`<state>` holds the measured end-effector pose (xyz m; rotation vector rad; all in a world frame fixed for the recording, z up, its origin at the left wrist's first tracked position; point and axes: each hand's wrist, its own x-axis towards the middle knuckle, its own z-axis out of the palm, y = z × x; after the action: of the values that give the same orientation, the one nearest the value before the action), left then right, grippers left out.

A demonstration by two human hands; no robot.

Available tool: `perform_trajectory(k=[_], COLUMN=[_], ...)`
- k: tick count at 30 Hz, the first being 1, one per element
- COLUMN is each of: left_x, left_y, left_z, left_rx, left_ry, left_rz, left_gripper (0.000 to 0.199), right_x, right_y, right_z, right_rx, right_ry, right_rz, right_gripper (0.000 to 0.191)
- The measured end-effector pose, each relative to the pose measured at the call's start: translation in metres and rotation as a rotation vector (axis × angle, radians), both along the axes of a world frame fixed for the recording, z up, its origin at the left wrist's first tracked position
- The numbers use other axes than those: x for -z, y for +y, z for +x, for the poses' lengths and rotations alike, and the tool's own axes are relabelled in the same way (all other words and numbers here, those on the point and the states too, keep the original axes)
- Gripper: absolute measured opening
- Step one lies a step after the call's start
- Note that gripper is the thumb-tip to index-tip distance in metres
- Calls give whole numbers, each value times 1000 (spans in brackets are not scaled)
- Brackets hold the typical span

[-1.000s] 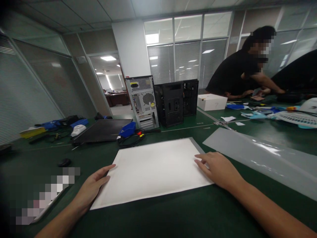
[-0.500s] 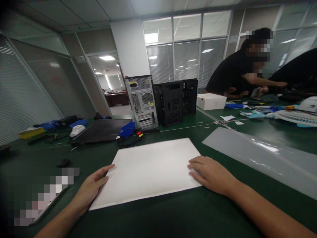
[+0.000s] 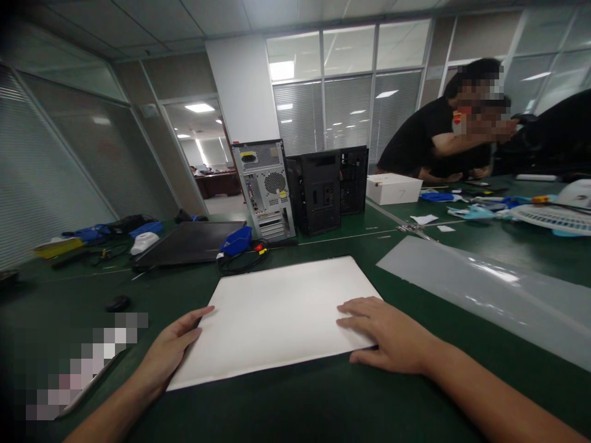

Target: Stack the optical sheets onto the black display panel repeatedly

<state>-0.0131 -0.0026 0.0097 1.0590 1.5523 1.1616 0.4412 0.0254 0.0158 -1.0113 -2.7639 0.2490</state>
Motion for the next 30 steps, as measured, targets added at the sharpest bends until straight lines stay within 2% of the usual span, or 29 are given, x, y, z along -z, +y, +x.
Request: perform_trajectory(k=[11, 21, 27, 30], left_x=[-3, -6, -6, -7], left_y=[0, -4, -5, -4], left_z=[1, 6, 7, 8], left_rx=[-11, 19, 28, 21], left_ry=[49, -83, -83, -101], left_rz=[21, -2, 9, 6], left_gripper=[47, 57, 61, 59], right_x=[0, -2, -2, -1], right_y=[1, 0, 0, 9], right_z=[-1, -4, -2, 8], right_rx=[12, 40, 17, 82], right_ry=[-6, 38, 18, 22], right_rz=[-11, -28, -26, 36], right_gripper=[52, 51, 52, 50])
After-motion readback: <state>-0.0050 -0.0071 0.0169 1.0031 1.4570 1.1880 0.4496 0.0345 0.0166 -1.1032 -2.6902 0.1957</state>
